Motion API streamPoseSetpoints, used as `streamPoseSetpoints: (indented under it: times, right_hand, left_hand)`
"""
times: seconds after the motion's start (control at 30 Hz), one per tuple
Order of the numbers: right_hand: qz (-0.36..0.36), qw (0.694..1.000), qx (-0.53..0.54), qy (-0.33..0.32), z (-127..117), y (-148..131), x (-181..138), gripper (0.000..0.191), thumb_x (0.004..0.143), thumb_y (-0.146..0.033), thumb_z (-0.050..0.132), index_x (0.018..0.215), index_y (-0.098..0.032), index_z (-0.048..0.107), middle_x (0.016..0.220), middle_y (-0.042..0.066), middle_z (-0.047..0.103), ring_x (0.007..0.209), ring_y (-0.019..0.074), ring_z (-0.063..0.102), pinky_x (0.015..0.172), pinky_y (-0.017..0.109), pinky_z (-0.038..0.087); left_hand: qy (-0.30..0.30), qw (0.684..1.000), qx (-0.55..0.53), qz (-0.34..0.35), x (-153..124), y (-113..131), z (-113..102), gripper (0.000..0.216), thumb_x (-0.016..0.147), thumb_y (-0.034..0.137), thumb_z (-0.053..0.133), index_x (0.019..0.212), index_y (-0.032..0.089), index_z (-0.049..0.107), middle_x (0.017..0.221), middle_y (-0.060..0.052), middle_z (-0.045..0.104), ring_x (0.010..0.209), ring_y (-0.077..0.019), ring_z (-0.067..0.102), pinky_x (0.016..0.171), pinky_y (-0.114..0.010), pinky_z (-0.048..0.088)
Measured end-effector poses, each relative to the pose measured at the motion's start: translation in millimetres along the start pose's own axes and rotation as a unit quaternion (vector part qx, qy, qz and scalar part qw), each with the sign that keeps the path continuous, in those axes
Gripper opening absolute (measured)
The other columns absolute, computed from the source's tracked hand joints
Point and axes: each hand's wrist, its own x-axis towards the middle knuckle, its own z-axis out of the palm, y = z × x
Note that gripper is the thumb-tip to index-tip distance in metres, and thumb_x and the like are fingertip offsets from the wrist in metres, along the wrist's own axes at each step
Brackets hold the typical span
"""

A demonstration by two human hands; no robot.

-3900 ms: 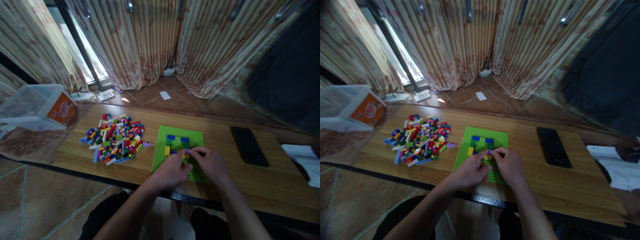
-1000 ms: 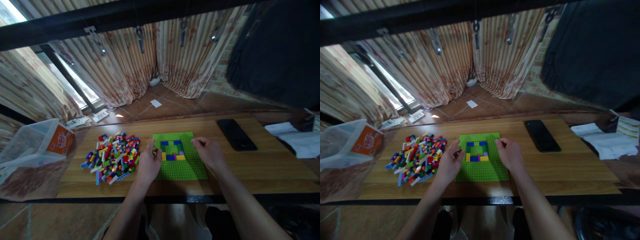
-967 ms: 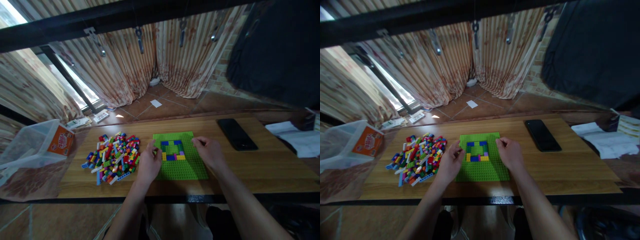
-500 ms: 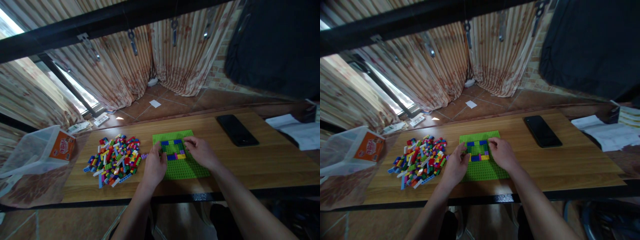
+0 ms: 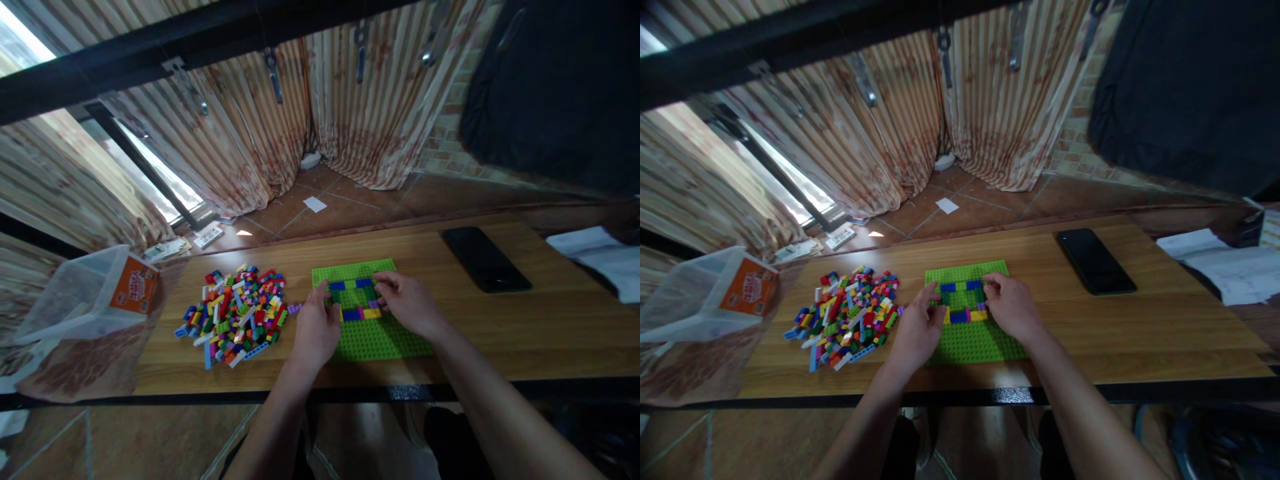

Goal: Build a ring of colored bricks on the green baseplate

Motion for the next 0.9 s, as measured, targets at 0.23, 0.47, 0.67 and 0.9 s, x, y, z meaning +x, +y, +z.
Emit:
streamPoseSetpoints:
  times: [0.23, 0.47, 0.67, 0.9]
  right_hand:
    - [-0.014, 0.998, -0.049, 0.037, -0.9, -2.1, 0.7, 0.027, 0.087, -0.020, 0.050, 0.107, -0.017, 0.067, 0.080, 0.008, 0.074, 0.069, 0.0201, 0.070, 0.067, 0.034, 0.054]
    - [-0.029, 0.994, -0.077, 0.067, -4.9, -1.8, -0.8, 0.028, 0.086, -0.025, 0.050, 0.107, -0.017, 0.067, 0.089, 0.009, 0.074, 0.071, 0.0209, 0.070, 0.070, 0.036, 0.052]
    - [-0.036, 0.996, -0.060, 0.047, -4.3, -0.5, -1.8, 0.029, 0.083, -0.029, 0.052, 0.104, -0.018, 0.068, 0.090, 0.008, 0.074, 0.075, 0.0211, 0.069, 0.073, 0.036, 0.051]
    - [-0.030, 0.997, -0.054, 0.036, -0.2, -2.1, -1.5, 0.029, 0.079, -0.027, 0.055, 0.102, -0.018, 0.070, 0.088, 0.008, 0.073, 0.077, 0.0204, 0.068, 0.076, 0.035, 0.050]
  left_hand:
    - [0.015, 1.000, -0.001, 0.004, 1.3, -3.3, 0.8, 0.049, 0.083, 0.012, 0.055, 0.132, 0.014, 0.049, 0.115, -0.014, 0.065, 0.099, -0.0237, 0.065, 0.090, -0.040, 0.052]
    - [0.024, 0.999, -0.013, 0.020, 2.3, -6.4, 3.0, 0.049, 0.083, 0.010, 0.054, 0.131, 0.013, 0.050, 0.122, -0.016, 0.062, 0.109, -0.0255, 0.062, 0.096, -0.042, 0.050]
    - [0.016, 0.999, -0.040, 0.011, 3.0, -4.3, 1.0, 0.052, 0.082, 0.005, 0.051, 0.134, 0.011, 0.047, 0.117, -0.015, 0.067, 0.105, -0.0232, 0.065, 0.097, -0.039, 0.050]
    - [0.016, 0.999, -0.049, -0.001, 5.4, -7.3, -2.5, 0.055, 0.083, 0.005, 0.049, 0.137, 0.011, 0.044, 0.114, -0.013, 0.070, 0.096, -0.0224, 0.069, 0.091, -0.037, 0.053]
